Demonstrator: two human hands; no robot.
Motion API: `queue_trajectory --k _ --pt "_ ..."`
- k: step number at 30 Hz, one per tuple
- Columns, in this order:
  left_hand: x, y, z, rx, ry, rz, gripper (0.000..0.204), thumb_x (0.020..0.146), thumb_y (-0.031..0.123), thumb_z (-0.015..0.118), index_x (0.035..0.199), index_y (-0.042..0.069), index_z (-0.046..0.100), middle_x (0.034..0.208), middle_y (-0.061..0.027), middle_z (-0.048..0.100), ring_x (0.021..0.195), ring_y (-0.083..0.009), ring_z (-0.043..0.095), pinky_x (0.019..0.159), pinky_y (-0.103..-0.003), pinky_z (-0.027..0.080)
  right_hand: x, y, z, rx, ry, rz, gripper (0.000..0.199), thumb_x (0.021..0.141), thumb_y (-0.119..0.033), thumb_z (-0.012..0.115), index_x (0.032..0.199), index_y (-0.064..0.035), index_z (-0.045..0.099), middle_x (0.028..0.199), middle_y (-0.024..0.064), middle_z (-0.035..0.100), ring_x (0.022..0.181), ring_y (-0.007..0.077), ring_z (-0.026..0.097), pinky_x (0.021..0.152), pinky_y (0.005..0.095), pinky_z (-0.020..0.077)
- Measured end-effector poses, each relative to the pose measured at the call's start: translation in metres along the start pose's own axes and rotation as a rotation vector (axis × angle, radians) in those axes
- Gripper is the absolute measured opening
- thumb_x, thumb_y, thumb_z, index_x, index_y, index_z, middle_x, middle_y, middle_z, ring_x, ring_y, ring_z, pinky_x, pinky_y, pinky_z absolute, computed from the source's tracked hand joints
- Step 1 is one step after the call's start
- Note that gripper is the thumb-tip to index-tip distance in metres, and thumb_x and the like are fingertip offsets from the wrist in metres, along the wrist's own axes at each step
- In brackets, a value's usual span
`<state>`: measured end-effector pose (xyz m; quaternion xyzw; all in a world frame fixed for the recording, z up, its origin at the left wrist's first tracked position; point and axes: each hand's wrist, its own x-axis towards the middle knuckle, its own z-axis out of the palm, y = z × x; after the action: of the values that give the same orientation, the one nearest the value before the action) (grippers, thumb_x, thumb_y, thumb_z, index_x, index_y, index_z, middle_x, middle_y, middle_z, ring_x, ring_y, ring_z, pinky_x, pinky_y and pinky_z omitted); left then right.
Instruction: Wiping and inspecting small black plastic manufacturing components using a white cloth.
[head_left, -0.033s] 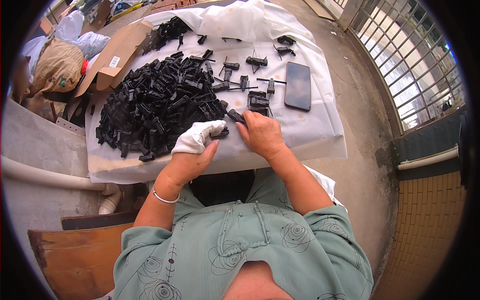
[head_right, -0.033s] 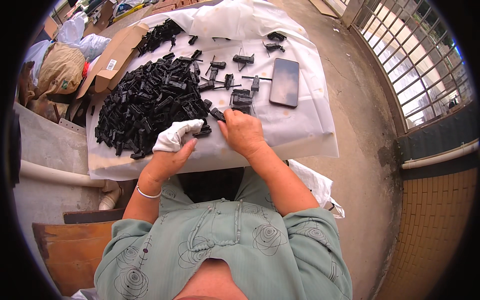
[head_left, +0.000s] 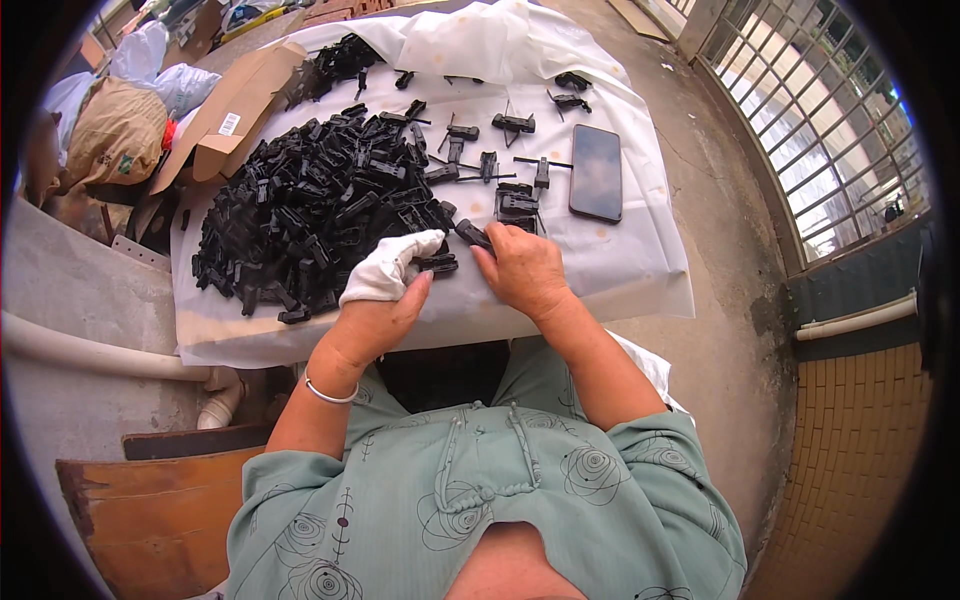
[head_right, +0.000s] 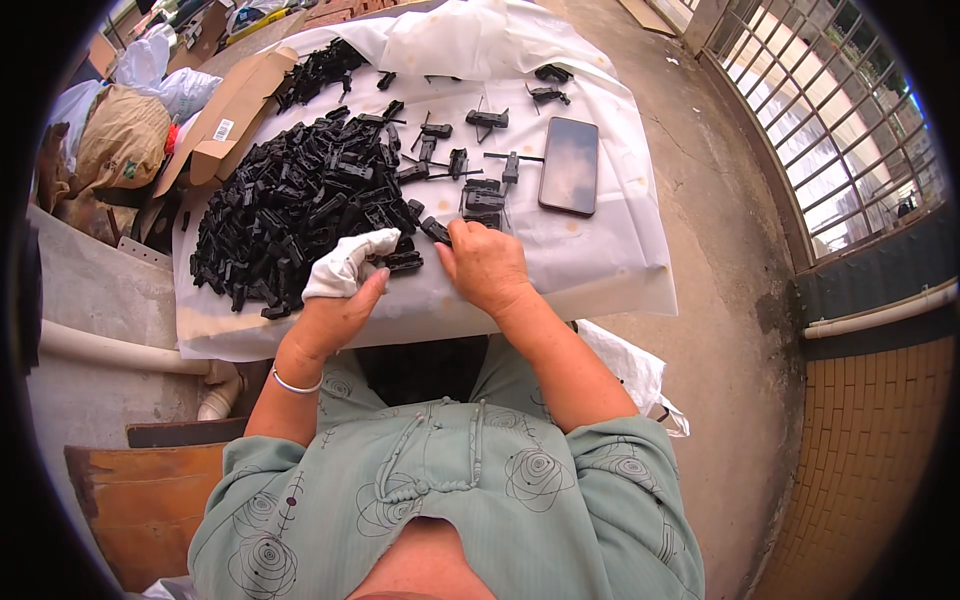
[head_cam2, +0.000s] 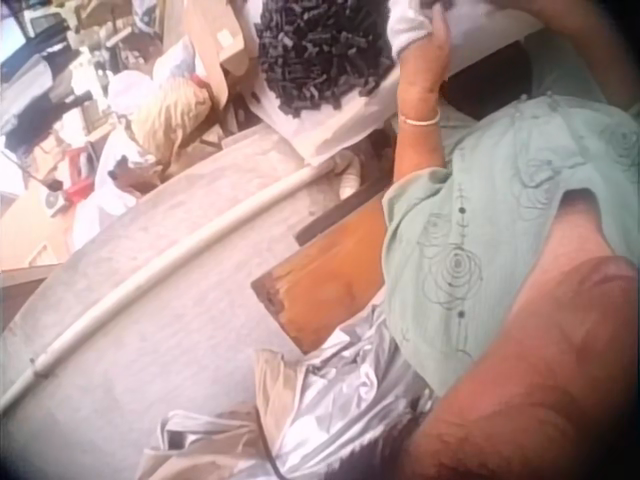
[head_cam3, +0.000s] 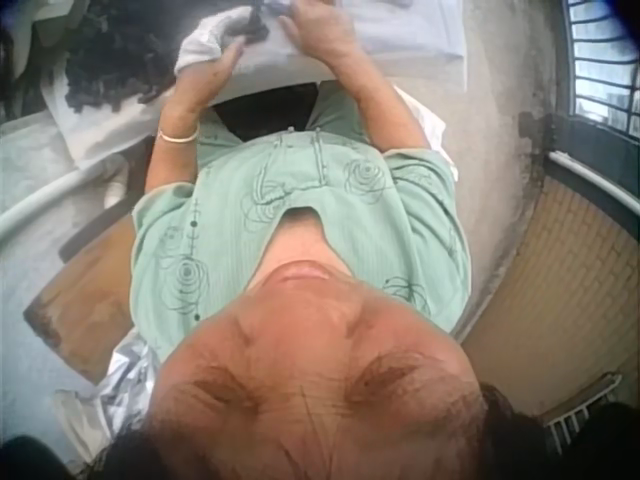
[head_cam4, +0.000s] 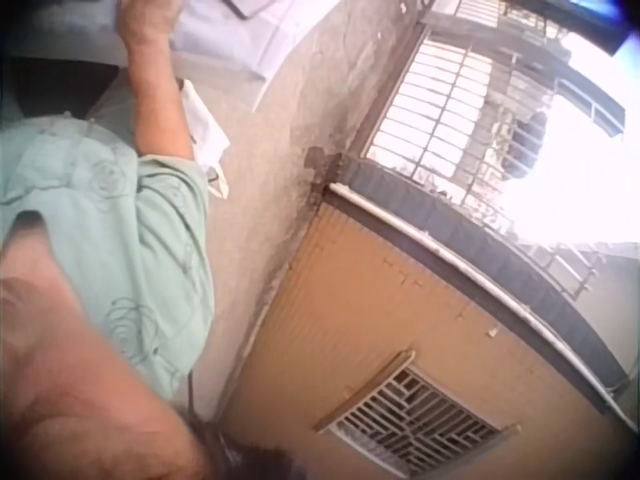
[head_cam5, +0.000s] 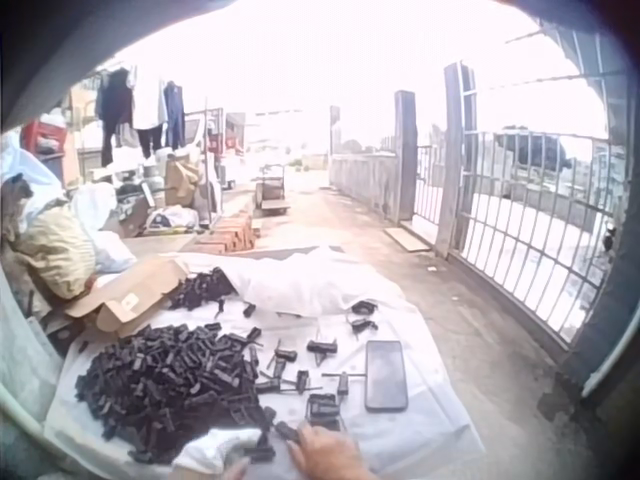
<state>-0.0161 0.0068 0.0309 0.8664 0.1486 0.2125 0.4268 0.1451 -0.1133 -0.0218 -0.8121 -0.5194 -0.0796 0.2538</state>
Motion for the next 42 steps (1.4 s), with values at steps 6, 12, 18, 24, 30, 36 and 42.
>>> queue_trajectory --k 6,12,18,24,30,36,42 --pt "0.038 -0.016 -0.002 0.271 0.119 0.158 0.037 0.077 0.0 0.055 0.114 0.002 0.054 0.111 -0.017 0.057 0.101 -0.0318 0.055 0.089 -0.035 0.045 0.0 -0.002 -0.001 -0.002 -0.007 0.01 0.023 0.079 -0.029 0.062 0.088 -0.009 0.054 0.074 0.0068 0.059 0.063 0.027 0.06 0.053 0.0371 0.0478" --pt "0.057 -0.027 0.003 0.589 -0.027 0.194 0.038 0.076 0.004 0.059 0.113 0.004 0.055 0.111 -0.0157 0.057 0.104 -0.0316 0.053 0.09 -0.035 0.044 0.001 -0.002 0.0 0.009 0.014 -0.012 0.023 0.079 -0.029 0.063 0.088 -0.0093 0.055 0.074 0.0066 0.059 0.063 0.0272 0.06 0.053 0.0371 0.0478" --pt "0.063 -0.024 0.007 0.677 -0.063 0.156 0.032 0.076 0.005 0.057 0.108 0.004 0.056 0.106 -0.0156 0.058 0.098 -0.0315 0.055 0.086 -0.036 0.045 -0.001 0.0 0.001 0.011 0.02 -0.006 0.022 0.078 -0.028 0.063 0.087 -0.0093 0.054 0.073 0.0068 0.059 0.063 0.0273 0.06 0.054 0.0373 0.0478" --pt "0.069 -0.028 0.012 0.753 -0.092 0.111 0.018 0.078 0.007 0.053 0.096 0.005 0.057 0.094 -0.0157 0.057 0.086 -0.0329 0.057 0.075 -0.039 0.047 0.0 -0.001 0.002 0.019 0.041 -0.009 0.022 0.078 -0.027 0.062 0.085 -0.0087 0.053 0.073 0.0073 0.058 0.063 0.0279 0.06 0.054 0.0372 0.0478" --pt "0.068 -0.017 0.015 0.82 -0.078 0.097 0.012 0.074 0.002 0.053 0.082 0.004 0.063 0.086 -0.0179 0.062 0.078 -0.0352 0.062 0.065 -0.041 0.051 0.0 0.003 0.005 0.053 0.079 -0.013 0.022 0.078 -0.027 0.062 0.083 -0.0084 0.053 0.073 0.0077 0.058 0.064 0.0283 0.06 0.055 0.038 0.0478" --pt "0.061 -0.022 0.017 0.826 -0.06 0.071 0.01 0.074 0.004 0.055 0.08 0.004 0.063 0.083 -0.0175 0.063 0.076 -0.0352 0.062 0.063 -0.041 0.052 0.0 0.001 0.004 0.042 0.071 -0.005 0.023 0.078 -0.028 0.062 0.082 -0.0078 0.053 0.072 0.0077 0.058 0.064 0.0285 0.06 0.055 0.0386 0.0479" --pt "0.058 -0.024 0.021 0.826 -0.129 0.007 0.018 0.077 0.016 0.06 0.093 0.008 0.059 0.09 -0.0132 0.058 0.081 -0.0312 0.058 0.069 -0.039 0.049 0.001 0.002 0.006 0.033 0.066 -0.014 0.023 0.078 -0.028 0.062 0.082 -0.0079 0.053 0.071 0.0074 0.058 0.063 0.0282 0.06 0.055 0.0381 0.0479"
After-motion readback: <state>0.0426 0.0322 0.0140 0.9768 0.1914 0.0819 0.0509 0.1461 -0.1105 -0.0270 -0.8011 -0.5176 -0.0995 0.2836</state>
